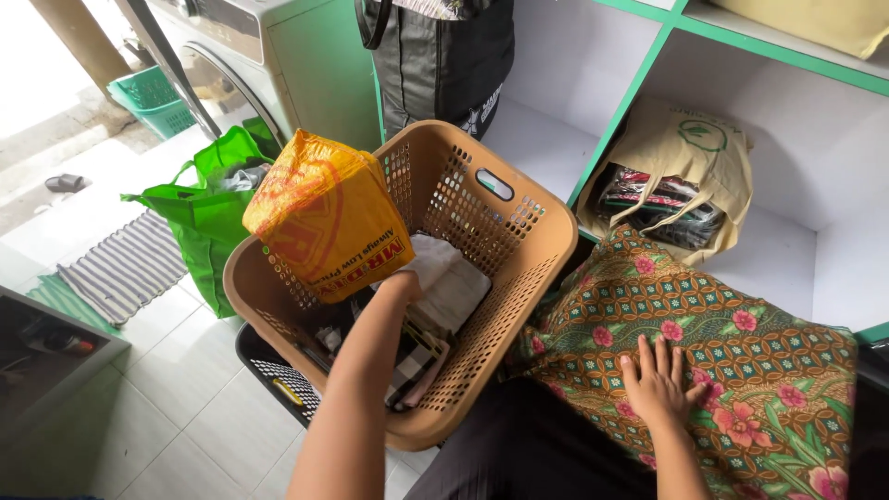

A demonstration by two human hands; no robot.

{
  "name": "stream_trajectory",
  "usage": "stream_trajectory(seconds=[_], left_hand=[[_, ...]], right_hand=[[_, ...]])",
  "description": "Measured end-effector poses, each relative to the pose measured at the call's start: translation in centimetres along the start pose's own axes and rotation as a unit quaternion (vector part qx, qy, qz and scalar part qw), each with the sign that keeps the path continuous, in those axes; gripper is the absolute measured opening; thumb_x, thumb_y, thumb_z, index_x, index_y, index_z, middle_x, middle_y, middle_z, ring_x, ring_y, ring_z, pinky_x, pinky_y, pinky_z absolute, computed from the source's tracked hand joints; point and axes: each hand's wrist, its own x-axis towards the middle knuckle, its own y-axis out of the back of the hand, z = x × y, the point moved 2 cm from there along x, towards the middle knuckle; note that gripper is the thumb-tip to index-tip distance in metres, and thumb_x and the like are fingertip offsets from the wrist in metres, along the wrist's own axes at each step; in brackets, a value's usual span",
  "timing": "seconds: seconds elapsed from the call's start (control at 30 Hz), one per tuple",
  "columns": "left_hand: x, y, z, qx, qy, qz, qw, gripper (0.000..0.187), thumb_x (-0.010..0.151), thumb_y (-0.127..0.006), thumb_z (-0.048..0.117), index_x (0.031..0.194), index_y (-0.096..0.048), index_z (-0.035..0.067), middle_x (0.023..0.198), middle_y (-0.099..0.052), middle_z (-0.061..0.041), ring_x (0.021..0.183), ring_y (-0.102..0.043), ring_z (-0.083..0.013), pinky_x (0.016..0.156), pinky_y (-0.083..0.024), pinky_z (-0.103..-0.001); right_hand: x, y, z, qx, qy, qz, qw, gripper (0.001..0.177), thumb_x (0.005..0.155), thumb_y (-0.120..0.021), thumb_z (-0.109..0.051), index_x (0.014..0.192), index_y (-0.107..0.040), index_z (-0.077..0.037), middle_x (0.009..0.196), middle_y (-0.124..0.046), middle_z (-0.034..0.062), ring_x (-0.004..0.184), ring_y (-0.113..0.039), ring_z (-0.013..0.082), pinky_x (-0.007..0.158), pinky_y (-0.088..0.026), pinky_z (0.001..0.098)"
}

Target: Sorting and folding various clothing items and placing them into laundry baskets and onto shelves

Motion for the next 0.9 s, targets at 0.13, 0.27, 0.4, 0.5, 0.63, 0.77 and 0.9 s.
stream_trajectory(seconds=[0.13,0.27,0.4,0.5,0.63,0.77,0.9], left_hand=[[-2.0,-23.5,-7.6,-0.209,0.468,-0.272,0.814,0.061,0.097,-0.055,0.031,0.15,-0.042,0.004,0.147,-0.046,-0.027,0.131,-0.051,-0.046,0.105,-0.045,-0.053],[-3.4,-27.1,-7.7,-0.24,0.528,-0.237,0.78,0.069,0.089,-0.065,0.027,0.149,-0.037,0.007,0.158,-0.023,-0.029,0.142,-0.03,-0.0513,0.108,-0.042,-0.058],[-4.7,-24.0,-7.6,-0.274,0.607,-0.173,0.725,0.065,0.101,-0.052,0.04,0.155,-0.03,0.011,0.155,-0.019,-0.024,0.139,-0.026,-0.0398,0.107,-0.039,-0.05],[-5.4,-23.7,-7.9,-0.265,0.627,-0.105,0.725,0.05,0.101,-0.057,0.035,0.136,-0.056,0.0,0.139,-0.052,-0.023,0.12,-0.056,-0.0386,0.096,-0.051,-0.048],[-5.5,-23.5,-8.3,-0.246,0.66,-0.005,0.71,0.07,0.093,-0.072,0.027,0.15,-0.039,0.003,0.142,-0.051,-0.021,0.123,-0.059,-0.037,0.098,-0.054,-0.047],[-5.6,-24.0,-8.4,-0.339,0.681,-0.015,0.649,0.062,0.095,-0.069,0.031,0.142,-0.045,-0.001,0.124,-0.064,-0.021,0.104,-0.069,-0.0374,0.084,-0.058,-0.046],[-4.7,-22.7,-7.2,-0.39,0.639,-0.022,0.663,0.056,0.092,-0.059,0.024,0.139,-0.049,-0.005,0.126,-0.063,-0.024,0.101,-0.068,-0.0382,0.081,-0.056,-0.045]], right_hand=[[-0.5,0.7,-0.3,-0.006,-0.01,-0.027,1.0,0.074,0.094,-0.007,-0.071,0.161,-0.01,-0.039,0.173,0.002,-0.0127,0.16,0.005,0.0227,0.115,0.001,0.0796],[0.2,0.0,0.3,-0.021,-0.018,-0.039,0.999,0.076,0.092,-0.005,-0.073,0.161,-0.007,-0.041,0.174,0.005,-0.0139,0.16,0.006,0.022,0.114,0.0,0.0807],[0.5,-0.2,0.3,-0.02,-0.009,-0.031,0.999,0.077,0.092,-0.004,-0.074,0.161,-0.008,-0.04,0.174,0.004,-0.0127,0.16,0.007,0.0232,0.114,0.001,0.0805],[0.7,-0.3,0.5,-0.016,-0.01,-0.029,0.999,0.078,0.092,-0.006,-0.075,0.161,-0.008,-0.039,0.174,0.004,-0.0121,0.16,0.008,0.0232,0.114,0.001,0.0808],[0.0,0.3,0.1,0.001,-0.012,-0.021,1.0,0.077,0.092,-0.009,-0.072,0.161,-0.012,-0.039,0.174,0.001,-0.0105,0.16,0.006,0.0242,0.114,0.001,0.0808],[0.1,-0.1,0.3,-0.012,-0.011,-0.014,1.0,0.077,0.092,-0.008,-0.074,0.161,-0.011,-0.04,0.174,0.001,-0.0115,0.16,0.005,0.0238,0.114,0.001,0.0799],[0.2,-0.1,0.3,-0.017,-0.019,-0.01,1.0,0.076,0.092,-0.009,-0.073,0.161,-0.012,-0.041,0.174,0.0,-0.0121,0.16,0.004,0.0231,0.114,-0.001,0.0798]])
